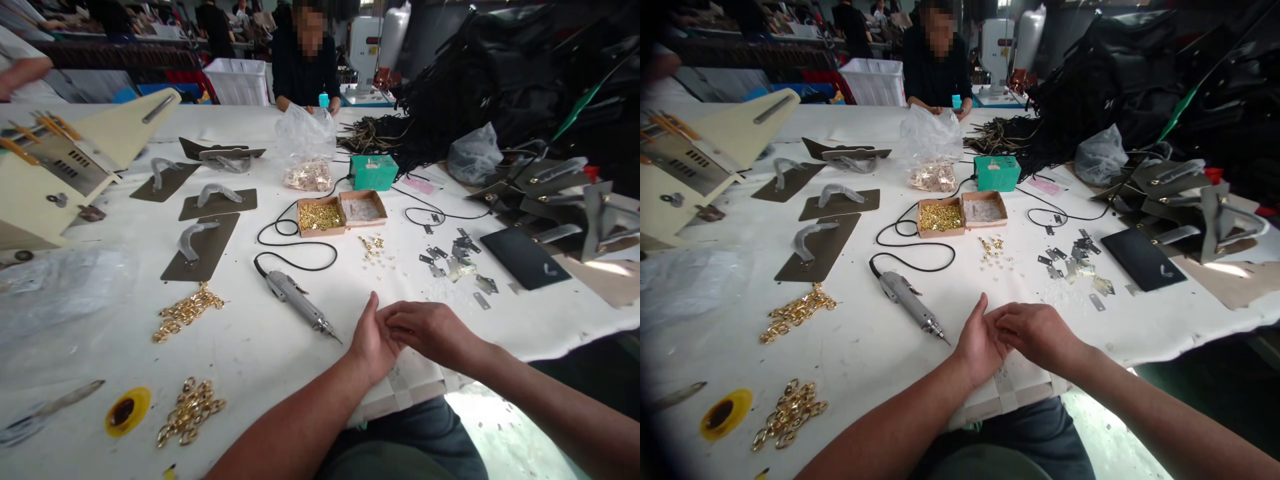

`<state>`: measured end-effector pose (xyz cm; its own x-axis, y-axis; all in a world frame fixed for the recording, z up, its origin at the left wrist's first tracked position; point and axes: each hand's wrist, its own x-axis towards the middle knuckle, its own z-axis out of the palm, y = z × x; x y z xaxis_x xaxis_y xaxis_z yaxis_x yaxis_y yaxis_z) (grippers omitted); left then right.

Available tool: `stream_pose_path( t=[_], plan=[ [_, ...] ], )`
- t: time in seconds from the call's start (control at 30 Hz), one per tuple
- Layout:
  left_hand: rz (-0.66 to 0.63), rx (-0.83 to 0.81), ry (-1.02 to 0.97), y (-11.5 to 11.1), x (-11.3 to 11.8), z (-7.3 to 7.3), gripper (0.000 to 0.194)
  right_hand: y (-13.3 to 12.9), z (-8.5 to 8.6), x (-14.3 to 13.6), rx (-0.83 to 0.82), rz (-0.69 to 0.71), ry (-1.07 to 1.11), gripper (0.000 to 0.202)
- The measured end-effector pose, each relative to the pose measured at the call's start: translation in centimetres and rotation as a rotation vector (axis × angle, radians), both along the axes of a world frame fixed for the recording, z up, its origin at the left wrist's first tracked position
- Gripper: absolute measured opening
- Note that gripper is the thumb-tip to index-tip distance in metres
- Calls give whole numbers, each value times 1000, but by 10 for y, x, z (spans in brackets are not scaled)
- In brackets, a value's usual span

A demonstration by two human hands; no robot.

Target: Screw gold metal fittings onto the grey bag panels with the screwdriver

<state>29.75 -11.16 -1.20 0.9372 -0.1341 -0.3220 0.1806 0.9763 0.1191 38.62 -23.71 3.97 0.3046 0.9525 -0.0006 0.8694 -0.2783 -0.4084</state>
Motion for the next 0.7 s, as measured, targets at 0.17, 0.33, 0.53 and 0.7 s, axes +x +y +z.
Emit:
stream_pose_path(
  t=[0.17,0.33,0.53,0.7],
  plan=[
    [5,9,35,1,0,1,72,6,2,5,-76,84,-87,21],
    [45,-36,71,-1,1,2,68,10,9,9,-114,6,-46,23],
    [3,25,205,0,-1,7,64,32,9,64,43,-407,146,21],
    [-6,38,226,1,-1,10,63,72,-8,125,-44,-548,161,25]
  ],
)
